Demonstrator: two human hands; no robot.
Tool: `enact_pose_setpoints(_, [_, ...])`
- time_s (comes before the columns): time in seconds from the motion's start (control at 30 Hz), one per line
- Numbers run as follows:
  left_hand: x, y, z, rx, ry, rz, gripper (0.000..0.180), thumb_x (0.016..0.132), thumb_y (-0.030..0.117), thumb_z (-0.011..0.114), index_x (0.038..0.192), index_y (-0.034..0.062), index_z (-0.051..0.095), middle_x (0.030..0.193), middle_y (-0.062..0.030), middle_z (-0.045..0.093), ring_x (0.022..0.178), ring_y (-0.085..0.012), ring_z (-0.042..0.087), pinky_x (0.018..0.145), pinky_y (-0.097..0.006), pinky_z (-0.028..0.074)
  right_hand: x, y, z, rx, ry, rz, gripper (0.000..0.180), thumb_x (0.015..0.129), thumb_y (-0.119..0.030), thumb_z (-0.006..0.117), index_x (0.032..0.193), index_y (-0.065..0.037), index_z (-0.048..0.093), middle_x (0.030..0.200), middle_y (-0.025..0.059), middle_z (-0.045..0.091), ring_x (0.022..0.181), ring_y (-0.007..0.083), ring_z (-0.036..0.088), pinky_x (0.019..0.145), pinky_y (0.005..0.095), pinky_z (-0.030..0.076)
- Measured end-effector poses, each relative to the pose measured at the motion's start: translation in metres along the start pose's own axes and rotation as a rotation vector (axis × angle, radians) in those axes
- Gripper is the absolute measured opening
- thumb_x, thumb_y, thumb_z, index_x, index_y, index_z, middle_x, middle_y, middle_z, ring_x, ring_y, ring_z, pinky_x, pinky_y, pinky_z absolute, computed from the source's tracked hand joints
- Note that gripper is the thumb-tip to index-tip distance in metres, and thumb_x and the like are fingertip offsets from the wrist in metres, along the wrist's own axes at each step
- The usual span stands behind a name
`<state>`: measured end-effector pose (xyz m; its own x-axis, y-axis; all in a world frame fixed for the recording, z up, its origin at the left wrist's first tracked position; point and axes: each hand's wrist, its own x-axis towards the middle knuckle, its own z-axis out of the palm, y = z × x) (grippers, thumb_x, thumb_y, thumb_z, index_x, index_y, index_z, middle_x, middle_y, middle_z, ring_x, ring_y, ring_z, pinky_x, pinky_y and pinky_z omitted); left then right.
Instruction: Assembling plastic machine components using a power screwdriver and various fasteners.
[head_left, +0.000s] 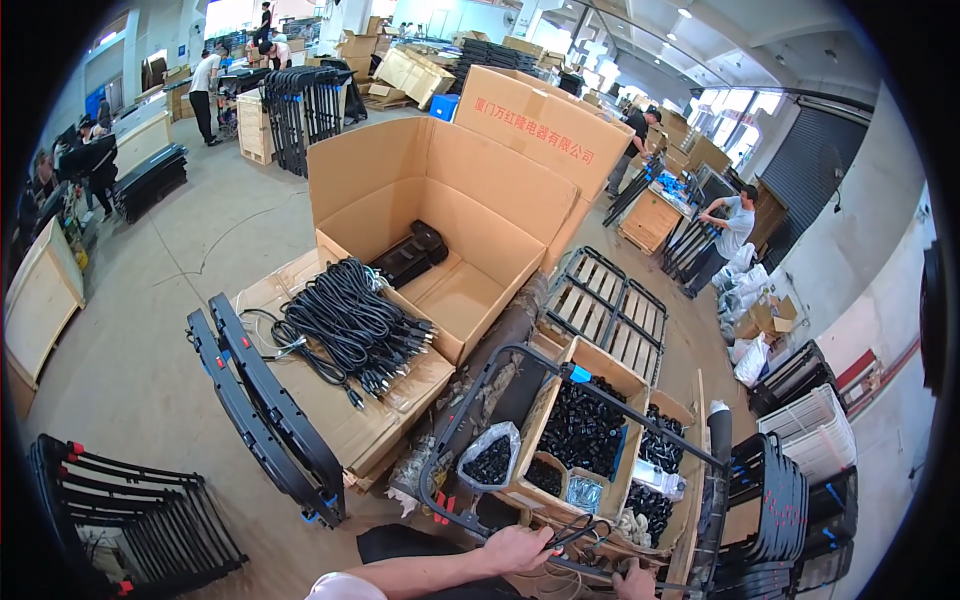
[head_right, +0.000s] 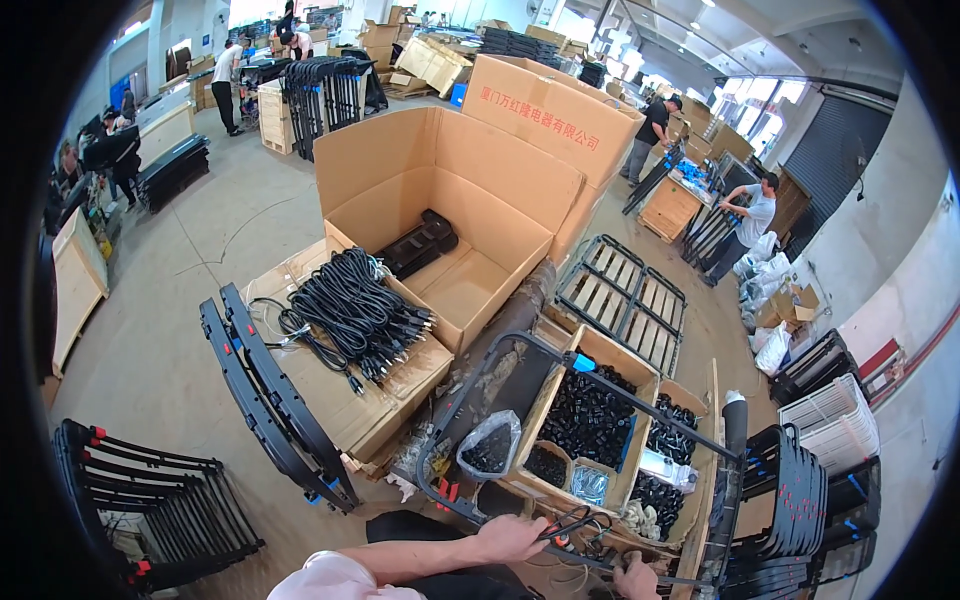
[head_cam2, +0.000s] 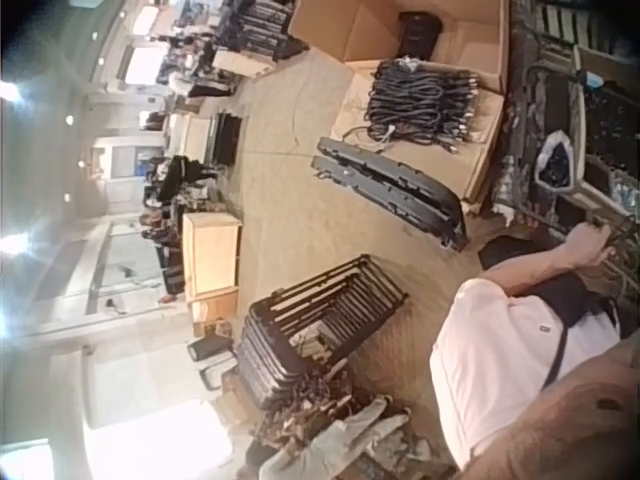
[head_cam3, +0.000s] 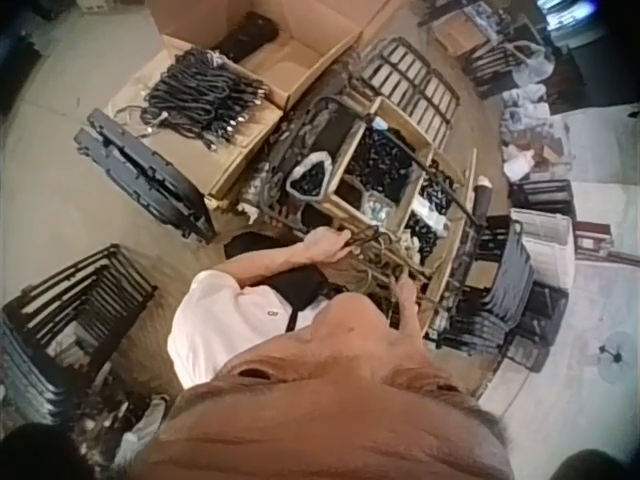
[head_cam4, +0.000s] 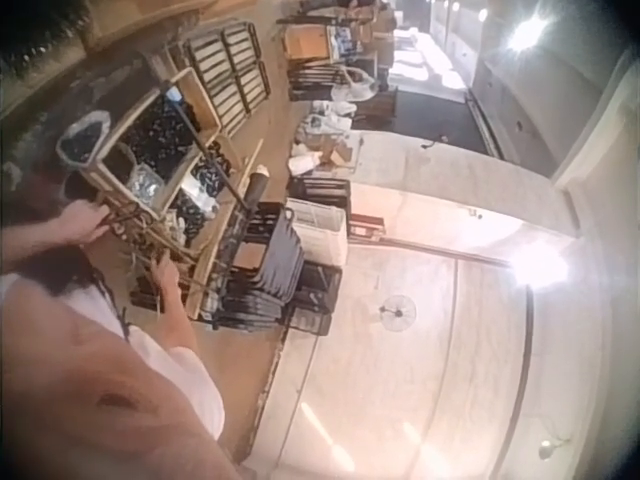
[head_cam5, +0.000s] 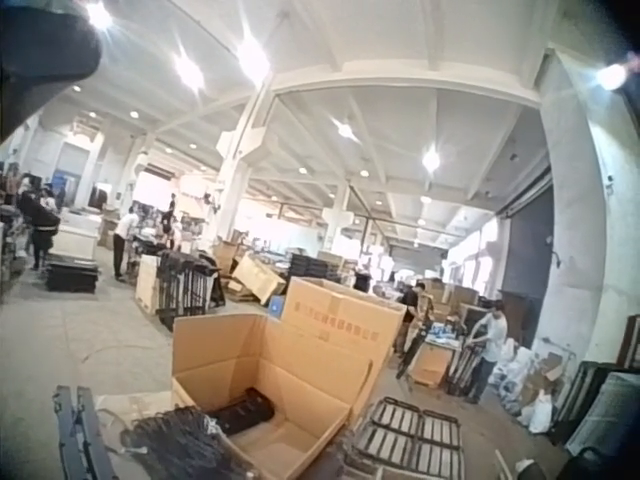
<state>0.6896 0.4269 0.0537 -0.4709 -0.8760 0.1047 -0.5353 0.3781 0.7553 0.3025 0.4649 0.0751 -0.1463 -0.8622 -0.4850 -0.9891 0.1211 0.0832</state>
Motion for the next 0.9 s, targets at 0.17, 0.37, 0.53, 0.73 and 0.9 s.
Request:
enact_pose_setpoints(0.17, [0.001,0.005,-0.006,-0.005,-0.031,-0.027,0.035,0.099,0.039,0.059,0.111,0.0061,0.052,0.078,-0.0205,0.069,0.071,-0.0449,0.069,0.061,-0.056,0.054,-0.02,-0.046,-0.038,-0.055,-0.152,0.168,0.077,0.107,-0.049,0.046,0.16,0.003,0.027,0.117,0.0251,0.07,0.101,0.0397,0.068,0.085,0.0512,0.057])
enact_pose_setpoints(0.37, [-0.006,0.005,-0.003,-0.076,0.028,-0.098,0.032,0.099,0.033,0.061,0.112,0.0047,0.052,0.085,-0.0231,0.069,0.083,-0.0459,0.069,0.07,-0.056,0.054,-0.024,-0.055,-0.036,0.065,-0.107,0.251,0.076,0.107,-0.053,0.044,0.156,0.003,0.035,0.134,0.0258,0.063,0.116,0.0431,0.064,0.097,0.0525,0.053])
enact_pose_setpoints(0.53, [-0.005,0.034,-0.01,-0.398,0.002,-0.047,0.035,0.099,0.026,0.062,0.12,0.003,0.046,0.088,-0.0268,0.066,0.087,-0.0491,0.066,0.071,-0.058,0.051,-0.005,-0.103,-0.053,1.292,-0.107,-0.146,0.043,0.104,-0.032,0.053,0.129,0.002,0.064,0.109,0.019,0.075,0.095,0.0264,0.071,0.082,0.0403,0.056])
enact_pose_setpoints(0.73, [-0.01,0.031,0.042,-0.394,-0.038,-0.091,0.035,0.1,0.026,0.062,0.121,0.0044,0.045,0.085,-0.0205,0.066,0.078,-0.0416,0.069,0.064,-0.051,0.052,0.012,-0.145,-0.094,1.736,0.08,-0.387,0.048,0.109,-0.031,0.05,0.14,0.006,0.053,0.115,0.0183,0.074,0.1,0.021,0.068,0.089,0.0358,0.054])
enact_pose_setpoints(0.9, [0.002,0.058,0.044,-0.89,-0.141,-0.417,0.036,0.108,0.042,0.053,0.109,0.0061,0.051,0.079,-0.0008,0.059,0.062,-0.0097,0.057,0.055,-0.028,0.048,0.037,-0.116,-0.067,1.502,0.047,-0.468,0.047,0.11,-0.031,0.049,0.139,0.006,0.05,0.115,0.0194,0.074,0.104,0.0258,0.071,0.092,0.0377,0.054])
